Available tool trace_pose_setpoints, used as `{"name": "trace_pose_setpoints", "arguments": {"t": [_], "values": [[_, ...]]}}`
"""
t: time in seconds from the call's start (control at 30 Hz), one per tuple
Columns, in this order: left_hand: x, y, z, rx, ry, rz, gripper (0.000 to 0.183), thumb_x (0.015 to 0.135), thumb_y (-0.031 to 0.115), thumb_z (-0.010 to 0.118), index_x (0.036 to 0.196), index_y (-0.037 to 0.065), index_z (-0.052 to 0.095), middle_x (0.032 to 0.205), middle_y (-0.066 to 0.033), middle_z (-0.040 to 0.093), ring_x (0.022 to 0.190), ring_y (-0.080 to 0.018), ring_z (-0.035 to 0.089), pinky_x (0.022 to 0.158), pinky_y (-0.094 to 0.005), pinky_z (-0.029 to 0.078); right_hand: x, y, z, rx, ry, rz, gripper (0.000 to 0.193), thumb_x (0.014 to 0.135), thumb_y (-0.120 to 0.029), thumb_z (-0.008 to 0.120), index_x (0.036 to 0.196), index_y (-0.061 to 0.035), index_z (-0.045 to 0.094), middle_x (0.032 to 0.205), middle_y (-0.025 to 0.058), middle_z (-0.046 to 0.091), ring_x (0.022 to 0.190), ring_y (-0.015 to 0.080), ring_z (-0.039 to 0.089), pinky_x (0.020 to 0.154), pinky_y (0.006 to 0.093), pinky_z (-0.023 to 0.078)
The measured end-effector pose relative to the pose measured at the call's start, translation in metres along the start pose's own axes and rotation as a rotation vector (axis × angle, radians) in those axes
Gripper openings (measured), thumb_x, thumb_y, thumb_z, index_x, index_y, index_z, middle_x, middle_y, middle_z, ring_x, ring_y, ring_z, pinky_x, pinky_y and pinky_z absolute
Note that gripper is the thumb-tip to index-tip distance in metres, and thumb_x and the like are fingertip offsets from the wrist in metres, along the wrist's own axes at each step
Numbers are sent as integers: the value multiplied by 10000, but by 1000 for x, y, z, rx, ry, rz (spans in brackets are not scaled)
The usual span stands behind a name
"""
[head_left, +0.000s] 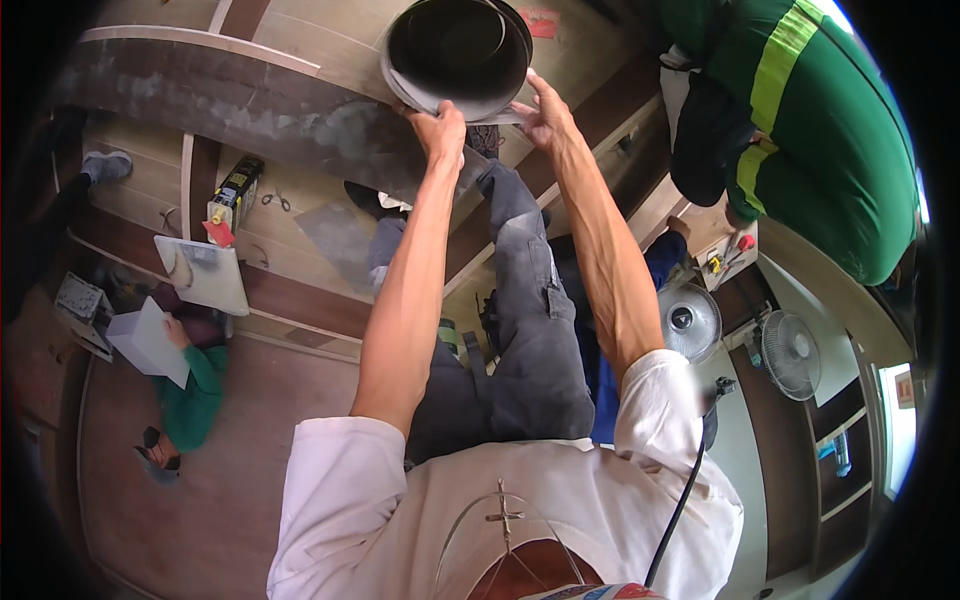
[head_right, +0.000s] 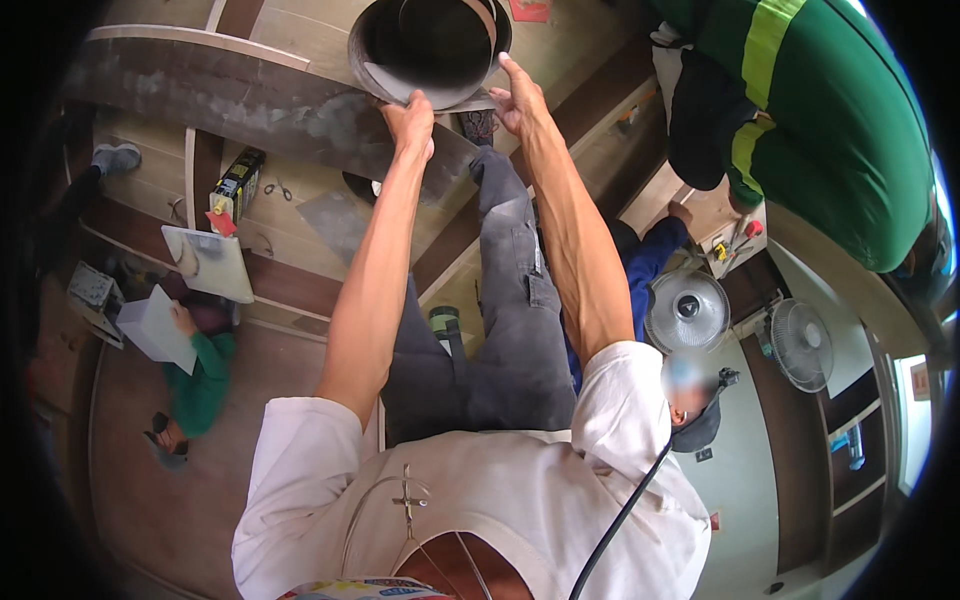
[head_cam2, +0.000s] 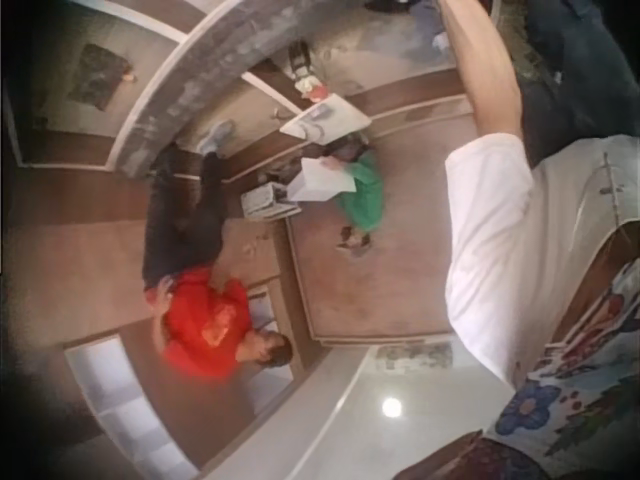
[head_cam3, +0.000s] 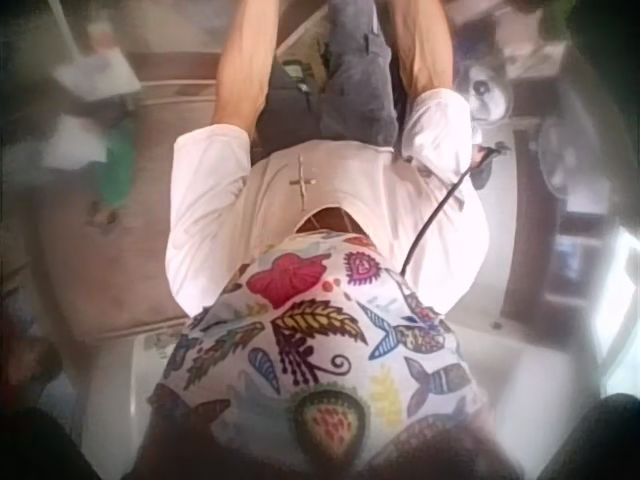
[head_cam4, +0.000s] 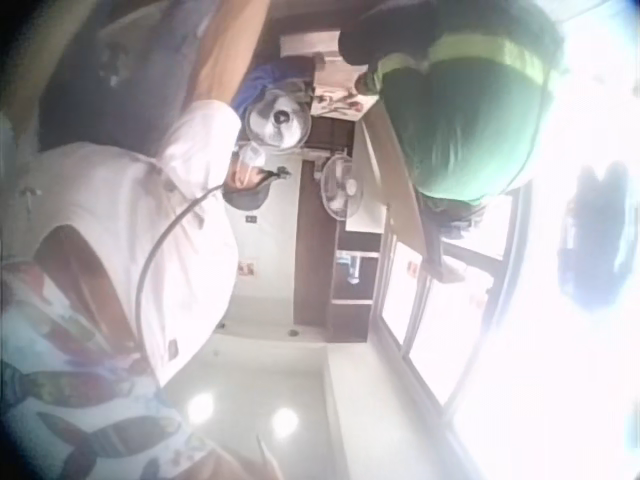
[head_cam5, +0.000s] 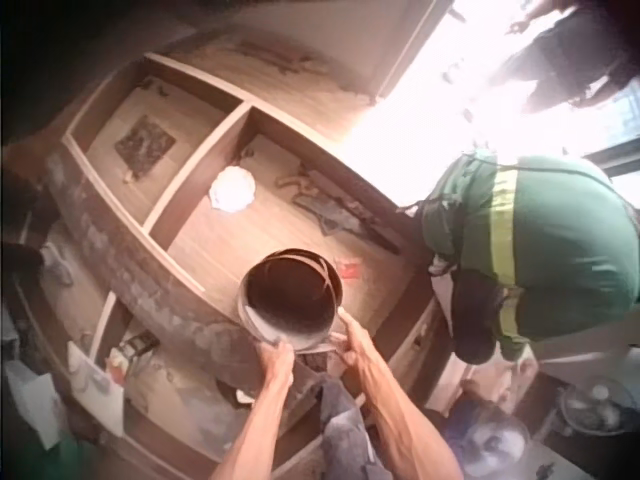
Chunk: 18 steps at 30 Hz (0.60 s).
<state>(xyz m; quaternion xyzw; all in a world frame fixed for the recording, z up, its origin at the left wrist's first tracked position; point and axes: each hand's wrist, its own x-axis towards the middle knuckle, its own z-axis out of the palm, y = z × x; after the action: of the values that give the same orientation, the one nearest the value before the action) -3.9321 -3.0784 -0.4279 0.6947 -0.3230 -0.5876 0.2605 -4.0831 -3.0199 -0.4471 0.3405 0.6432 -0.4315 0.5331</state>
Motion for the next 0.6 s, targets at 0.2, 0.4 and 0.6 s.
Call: {"name": "trace_pose_setpoints", "arguments": {"t": [0.2, 0.4, 0.6], "values": [[19, -12, 23, 82, 110, 123, 668, 730, -72, 454, 1369, -63, 262, 1298, -258, 430, 1214, -334, 488, 1098, -388, 344, -61, -25, 13, -462, -47, -410, 945, 892, -655, 549, 1521, -37, 210, 1474, 243, 346, 1237, 401, 511, 964, 566, 464], [29, -7, 36, 249, 106, 181, 667, 700, -70, 446, 1346, -49, 280, 1224, -297, 453, 1139, -375, 532, 1017, -447, 407, -24, -35, 27, -1203, 145, -927, 437, 961, -374, 525, 1185, -5, 460, 1033, 252, 645, 963, 428, 628, 839, 503, 490], [31, 1, 42, 410, 121, 193, 669, 724, -39, 510, 1354, -36, 284, 1169, -323, 496, 1081, -424, 553, 962, -487, 421, 4, -41, 26, -1338, 208, -1224, 217, 965, -203, 482, 1082, -23, 454, 993, 278, 634, 918, 482, 600, 793, 551, 469]]}}
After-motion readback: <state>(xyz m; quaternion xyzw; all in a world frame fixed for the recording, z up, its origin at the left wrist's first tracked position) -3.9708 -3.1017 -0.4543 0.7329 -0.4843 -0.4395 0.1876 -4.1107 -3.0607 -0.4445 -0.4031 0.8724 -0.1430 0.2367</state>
